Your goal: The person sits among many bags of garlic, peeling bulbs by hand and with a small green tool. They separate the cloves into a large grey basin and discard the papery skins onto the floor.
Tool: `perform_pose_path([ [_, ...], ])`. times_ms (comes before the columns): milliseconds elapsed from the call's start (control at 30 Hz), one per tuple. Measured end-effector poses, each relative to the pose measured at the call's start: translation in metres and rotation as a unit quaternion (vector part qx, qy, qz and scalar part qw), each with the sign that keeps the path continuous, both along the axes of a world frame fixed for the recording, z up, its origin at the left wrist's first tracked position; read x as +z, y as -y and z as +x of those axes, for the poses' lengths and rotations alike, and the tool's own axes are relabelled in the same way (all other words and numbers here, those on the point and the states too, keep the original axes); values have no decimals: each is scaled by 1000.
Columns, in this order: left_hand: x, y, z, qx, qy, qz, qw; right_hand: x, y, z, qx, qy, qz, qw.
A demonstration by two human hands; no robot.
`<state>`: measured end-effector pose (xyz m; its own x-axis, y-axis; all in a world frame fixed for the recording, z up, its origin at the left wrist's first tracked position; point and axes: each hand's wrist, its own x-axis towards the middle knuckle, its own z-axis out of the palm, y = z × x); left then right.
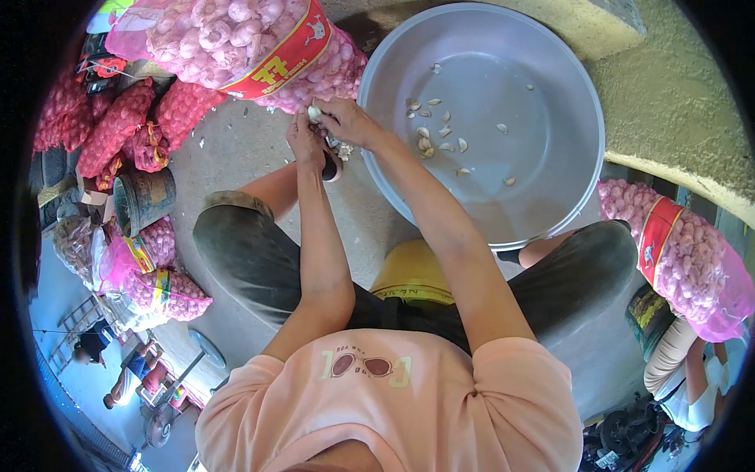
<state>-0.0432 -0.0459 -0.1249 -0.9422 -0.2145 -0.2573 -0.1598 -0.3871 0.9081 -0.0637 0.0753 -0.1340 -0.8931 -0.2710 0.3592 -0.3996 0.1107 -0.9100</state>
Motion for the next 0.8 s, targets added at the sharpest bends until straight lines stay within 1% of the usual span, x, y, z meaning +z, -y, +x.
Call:
perform_pose_path([
  [33,1,0,1,0,1,0,1000,1,0,2,0,1,0,1000],
  [100,1,1,0,23,16,29,999,0,2,2,32,44,-53,997],
  [133,0,2,0,22,17,28,999,-2,3,1,31,45,-54,997],
  [200,-1,2,-1,10,27,6,1000,-4,2,-4,74,72,-5,995],
  [233,-1,3,-2,10,26,7,1000,-4,2,-5,74,71,-5,995],
  [300,-2,5,-1,2,39,4,999,-1,2,-5,38,2,49,998],
  [333,-4,4,-2,3,39,4,999,1,3,-4,39,1,49,998],
  [400,-9,1,-3,26,0,-5,1000,4,7,-2,15,100,7,995],
  [433,-11,2,-3,26,0,-4,1000,5,10,-1,15,100,7,995],
  [500,-14,2,-2,27,-17,-20,999,6,16,2,-45,151,-21,987],
  [533,-15,1,0,27,-17,-19,999,7,18,4,-45,150,-20,987],
  [600,-17,0,1,28,-27,-2,999,8,21,4,-93,189,-26,977],
  [633,-19,2,3,28,-25,-3,999,-4,28,4,-94,191,-26,977],
  [667,-22,4,4,22,-20,-8,1000,-16,35,1,-116,189,-23,975],
  [700,-21,4,3,17,-16,-12,1000,-17,36,-2,-139,186,-20,972],
  [733,-21,3,3,16,-16,-11,1000,-19,36,-2,-140,186,-20,972],
  [800,-18,2,4,23,-40,-9,999,-18,34,-4,-129,115,25,985],
])
